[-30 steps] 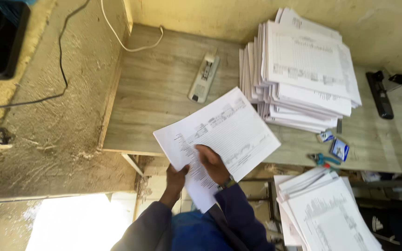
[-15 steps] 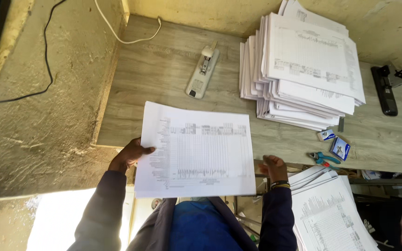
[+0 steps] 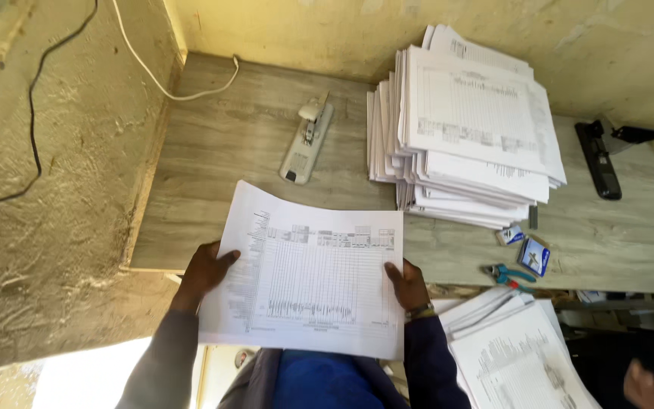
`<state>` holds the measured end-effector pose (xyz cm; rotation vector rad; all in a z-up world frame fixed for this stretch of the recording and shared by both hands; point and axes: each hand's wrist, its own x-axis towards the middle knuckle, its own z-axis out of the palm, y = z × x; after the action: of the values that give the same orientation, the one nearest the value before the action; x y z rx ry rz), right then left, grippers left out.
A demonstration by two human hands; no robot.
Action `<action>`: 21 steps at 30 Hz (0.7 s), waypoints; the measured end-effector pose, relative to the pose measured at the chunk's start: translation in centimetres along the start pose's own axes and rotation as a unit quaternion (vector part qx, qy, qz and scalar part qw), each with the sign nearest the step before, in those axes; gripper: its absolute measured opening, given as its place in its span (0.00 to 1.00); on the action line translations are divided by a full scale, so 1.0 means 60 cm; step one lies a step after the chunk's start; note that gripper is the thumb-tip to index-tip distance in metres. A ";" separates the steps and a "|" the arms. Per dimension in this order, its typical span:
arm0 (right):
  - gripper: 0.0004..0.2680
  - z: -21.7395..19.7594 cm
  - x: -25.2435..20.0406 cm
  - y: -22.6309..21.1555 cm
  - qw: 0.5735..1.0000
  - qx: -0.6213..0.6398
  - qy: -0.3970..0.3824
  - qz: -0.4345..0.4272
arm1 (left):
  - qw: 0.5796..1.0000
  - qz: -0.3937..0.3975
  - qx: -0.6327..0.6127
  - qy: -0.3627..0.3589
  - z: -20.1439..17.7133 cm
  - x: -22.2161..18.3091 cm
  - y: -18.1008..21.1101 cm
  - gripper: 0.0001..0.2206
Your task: The person organizes and stacks sheets of paper on a desk and uses a stapler to join the sheets together into booklets.
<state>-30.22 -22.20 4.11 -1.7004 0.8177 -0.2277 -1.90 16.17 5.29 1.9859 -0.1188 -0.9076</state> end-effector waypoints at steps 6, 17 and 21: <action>0.10 -0.004 -0.033 -0.142 0.978 0.065 0.132 -0.148 | 0.974 0.167 -0.123 0.096 -0.031 -0.061 0.078 0.10; 0.09 -0.050 0.065 -0.004 0.936 0.113 0.182 -0.278 | 0.918 0.233 -0.221 0.235 0.000 -0.065 0.140 0.14; 0.10 -0.059 0.022 -0.097 0.943 0.066 0.165 -0.282 | 0.912 0.245 -0.224 0.240 -0.002 -0.036 0.093 0.15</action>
<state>-28.88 -25.30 10.15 -1.7573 0.5163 -0.9616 -1.92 13.92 10.84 1.5791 -0.1090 -0.0916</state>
